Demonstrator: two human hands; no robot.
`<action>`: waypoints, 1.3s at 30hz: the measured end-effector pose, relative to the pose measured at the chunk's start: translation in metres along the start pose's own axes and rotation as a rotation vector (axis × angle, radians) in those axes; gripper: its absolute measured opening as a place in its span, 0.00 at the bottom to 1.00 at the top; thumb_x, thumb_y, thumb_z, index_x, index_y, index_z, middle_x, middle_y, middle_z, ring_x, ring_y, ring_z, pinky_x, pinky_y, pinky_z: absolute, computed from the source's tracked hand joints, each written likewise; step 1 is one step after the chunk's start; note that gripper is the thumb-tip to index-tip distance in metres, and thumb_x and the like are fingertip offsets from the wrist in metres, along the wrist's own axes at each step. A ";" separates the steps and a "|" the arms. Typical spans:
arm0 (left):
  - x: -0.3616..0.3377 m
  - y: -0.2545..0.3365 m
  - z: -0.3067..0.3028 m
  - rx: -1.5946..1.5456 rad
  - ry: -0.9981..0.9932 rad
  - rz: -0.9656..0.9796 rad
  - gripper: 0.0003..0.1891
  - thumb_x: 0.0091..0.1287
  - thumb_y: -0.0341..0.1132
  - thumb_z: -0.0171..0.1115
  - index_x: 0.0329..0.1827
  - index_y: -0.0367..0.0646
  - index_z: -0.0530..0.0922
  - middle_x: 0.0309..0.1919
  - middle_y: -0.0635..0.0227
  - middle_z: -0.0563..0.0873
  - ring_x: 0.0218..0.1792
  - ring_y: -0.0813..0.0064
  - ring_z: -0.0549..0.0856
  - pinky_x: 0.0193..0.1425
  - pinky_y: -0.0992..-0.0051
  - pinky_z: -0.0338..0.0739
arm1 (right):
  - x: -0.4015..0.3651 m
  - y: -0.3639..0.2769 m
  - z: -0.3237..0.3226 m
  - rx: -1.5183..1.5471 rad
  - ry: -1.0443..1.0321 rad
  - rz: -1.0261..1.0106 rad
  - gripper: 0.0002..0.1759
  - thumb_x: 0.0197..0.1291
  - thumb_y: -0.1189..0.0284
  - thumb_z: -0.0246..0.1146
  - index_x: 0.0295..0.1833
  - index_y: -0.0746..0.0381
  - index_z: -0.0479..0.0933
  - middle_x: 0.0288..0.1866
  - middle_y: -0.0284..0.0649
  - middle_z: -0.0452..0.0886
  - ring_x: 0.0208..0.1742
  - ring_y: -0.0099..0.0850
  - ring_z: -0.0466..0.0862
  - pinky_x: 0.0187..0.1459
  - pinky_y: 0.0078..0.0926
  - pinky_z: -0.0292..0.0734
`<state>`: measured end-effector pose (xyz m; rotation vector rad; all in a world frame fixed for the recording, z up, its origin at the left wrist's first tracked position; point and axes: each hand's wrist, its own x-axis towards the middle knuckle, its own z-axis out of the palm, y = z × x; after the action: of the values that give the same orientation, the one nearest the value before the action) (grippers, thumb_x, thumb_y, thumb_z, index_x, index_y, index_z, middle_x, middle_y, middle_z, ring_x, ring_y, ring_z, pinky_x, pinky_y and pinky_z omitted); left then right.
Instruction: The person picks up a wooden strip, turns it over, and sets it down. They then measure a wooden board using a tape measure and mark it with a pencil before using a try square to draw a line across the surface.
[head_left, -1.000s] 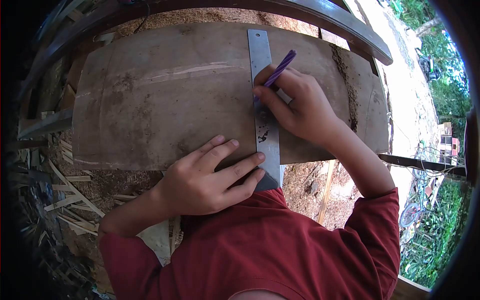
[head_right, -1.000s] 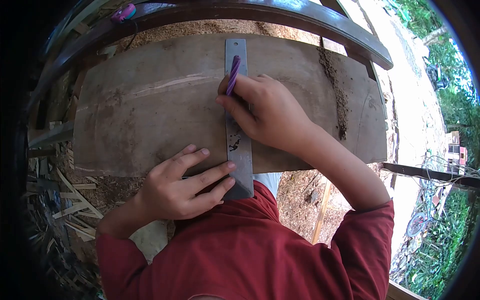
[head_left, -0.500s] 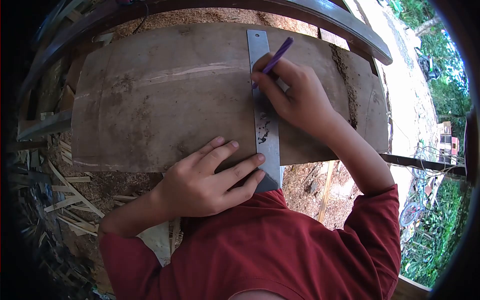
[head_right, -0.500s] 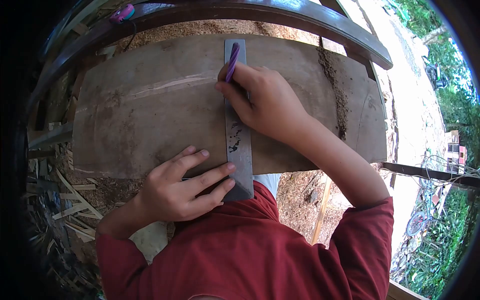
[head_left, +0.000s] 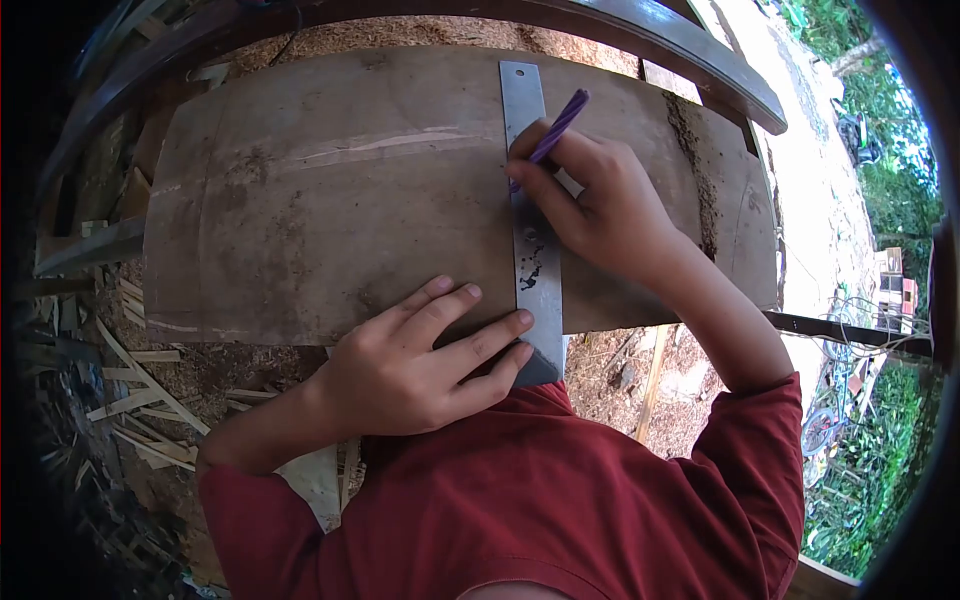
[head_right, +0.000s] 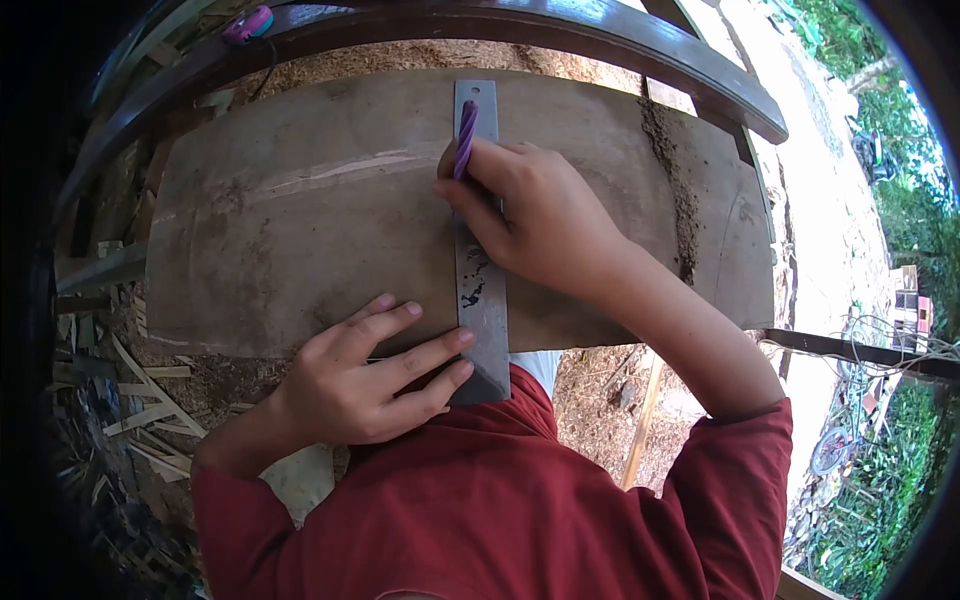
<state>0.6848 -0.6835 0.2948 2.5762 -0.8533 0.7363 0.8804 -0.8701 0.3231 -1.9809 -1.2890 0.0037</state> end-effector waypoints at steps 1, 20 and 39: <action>0.000 0.000 0.000 -0.006 0.003 0.001 0.05 0.71 0.43 0.73 0.46 0.63 0.93 0.61 0.82 0.95 0.58 0.64 0.89 0.63 0.61 0.93 | 0.002 0.000 0.001 0.001 0.000 0.000 0.05 0.77 0.72 0.68 0.50 0.62 0.82 0.32 0.49 0.86 0.32 0.53 0.87 0.36 0.46 0.79; 0.001 -0.001 -0.001 -0.020 -0.001 -0.005 0.06 0.71 0.42 0.73 0.48 0.63 0.93 0.61 0.82 0.95 0.58 0.64 0.89 0.63 0.60 0.94 | 0.013 0.010 -0.001 0.010 0.018 0.048 0.07 0.77 0.71 0.69 0.49 0.64 0.83 0.33 0.50 0.86 0.34 0.55 0.88 0.38 0.47 0.80; 0.002 -0.002 -0.002 -0.022 0.005 0.016 0.05 0.73 0.42 0.71 0.48 0.61 0.92 0.61 0.79 0.95 0.55 0.64 0.92 0.62 0.61 0.94 | 0.035 0.033 0.000 -0.051 0.077 0.082 0.08 0.77 0.70 0.69 0.51 0.65 0.83 0.32 0.51 0.87 0.35 0.54 0.89 0.38 0.45 0.81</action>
<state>0.6864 -0.6821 0.2975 2.5502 -0.8765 0.7340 0.9230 -0.8498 0.3172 -2.0559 -1.1684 -0.0661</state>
